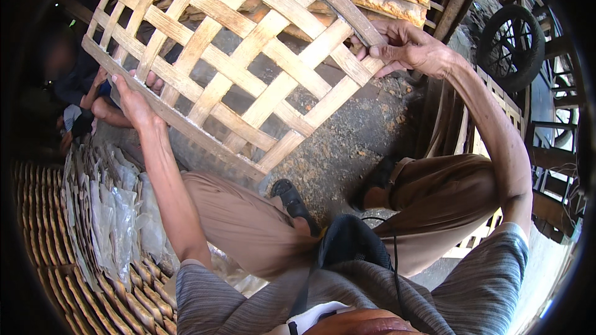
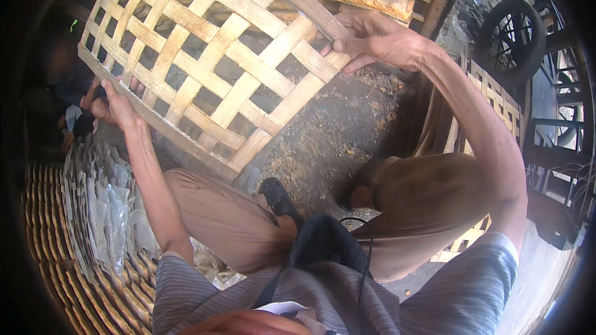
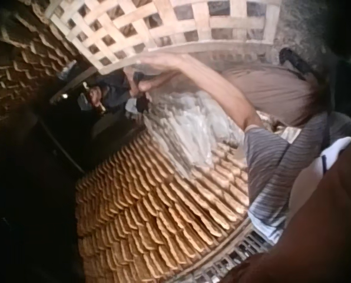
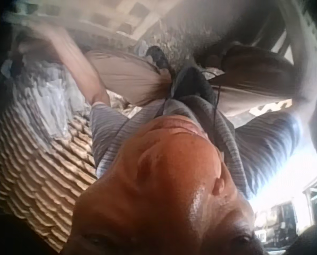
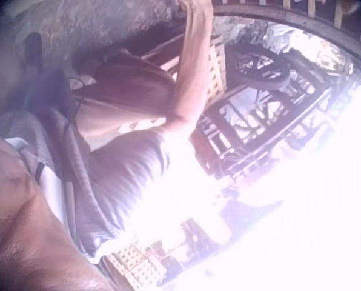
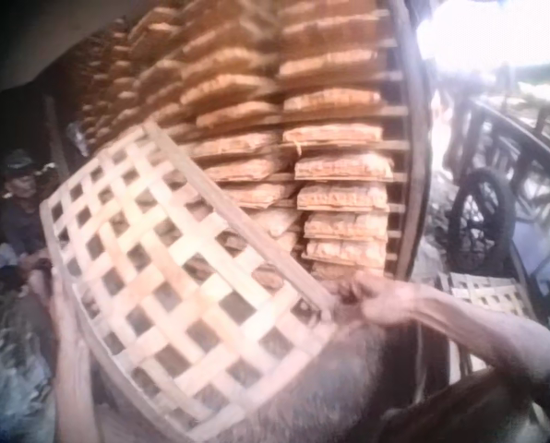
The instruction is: The person assembles a wooden lattice tray by inserting thin wooden strips into the frame. After completing the assembly, the person places the tray on the floor and covers it with a clear plastic bag.
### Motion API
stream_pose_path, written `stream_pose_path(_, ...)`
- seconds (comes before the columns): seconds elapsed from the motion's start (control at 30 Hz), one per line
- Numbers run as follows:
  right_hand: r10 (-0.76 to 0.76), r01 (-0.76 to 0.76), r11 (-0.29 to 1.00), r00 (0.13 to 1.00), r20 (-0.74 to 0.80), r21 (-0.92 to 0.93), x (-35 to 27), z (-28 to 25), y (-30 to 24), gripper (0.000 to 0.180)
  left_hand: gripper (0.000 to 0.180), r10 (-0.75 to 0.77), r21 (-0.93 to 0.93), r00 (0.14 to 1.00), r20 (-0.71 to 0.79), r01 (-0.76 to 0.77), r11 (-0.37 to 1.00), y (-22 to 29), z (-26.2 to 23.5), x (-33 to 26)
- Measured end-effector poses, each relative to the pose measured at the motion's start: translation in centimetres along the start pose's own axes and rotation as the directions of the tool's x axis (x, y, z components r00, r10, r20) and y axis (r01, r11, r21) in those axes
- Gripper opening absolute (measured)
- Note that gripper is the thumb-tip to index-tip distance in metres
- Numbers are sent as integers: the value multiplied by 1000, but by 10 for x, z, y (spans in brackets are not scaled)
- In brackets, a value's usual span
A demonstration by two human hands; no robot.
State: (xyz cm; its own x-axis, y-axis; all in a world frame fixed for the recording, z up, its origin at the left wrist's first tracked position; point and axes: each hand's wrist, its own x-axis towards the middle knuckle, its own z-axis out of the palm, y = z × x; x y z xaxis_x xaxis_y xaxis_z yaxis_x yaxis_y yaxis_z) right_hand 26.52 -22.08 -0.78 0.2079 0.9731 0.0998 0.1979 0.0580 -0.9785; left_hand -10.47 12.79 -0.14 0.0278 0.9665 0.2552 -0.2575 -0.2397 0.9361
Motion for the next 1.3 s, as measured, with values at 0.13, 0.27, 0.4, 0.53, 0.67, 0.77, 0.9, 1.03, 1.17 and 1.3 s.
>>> stream_pose_path(0.13,204,-204,973,979,-12,-104,6,-13,-15,59,66,-62,-46,996,-59,59,997,6,5,-9)
stream_pose_path(0.27,58,-26,959,993,-103,284,10,0,-10,49,65,-43,-92,996,-81,36,995,-1,-1,-5)
stream_pose_path(0.4,14,30,811,997,-70,585,6,1,-12,44,67,-62,-171,992,-111,42,984,-4,6,-12)
stream_pose_path(0.53,47,45,844,987,-157,534,4,36,-39,51,66,-58,-211,990,-127,30,977,0,15,-26)
stream_pose_path(0.67,58,47,860,980,-190,508,1,43,-45,51,65,-40,-236,992,-123,10,972,2,22,-32)
stream_pose_path(0.77,31,55,907,980,-197,417,1,44,-46,41,64,-49,-244,992,-113,20,970,3,23,-33)
stream_pose_path(0.9,84,17,912,970,-227,410,-1,59,-47,38,65,-73,-283,986,-151,27,959,12,36,-43)
stream_pose_path(1.03,110,-14,891,977,-184,454,-1,71,-45,37,65,-53,-278,989,-137,13,961,14,33,-41)
stream_pose_path(1.17,192,-96,898,963,-187,430,-2,90,-45,17,67,-10,-276,990,-143,-30,961,7,29,-34)
stream_pose_path(1.3,168,-85,941,957,-237,327,1,91,-34,30,68,-38,-299,985,-168,-14,954,15,35,-35)
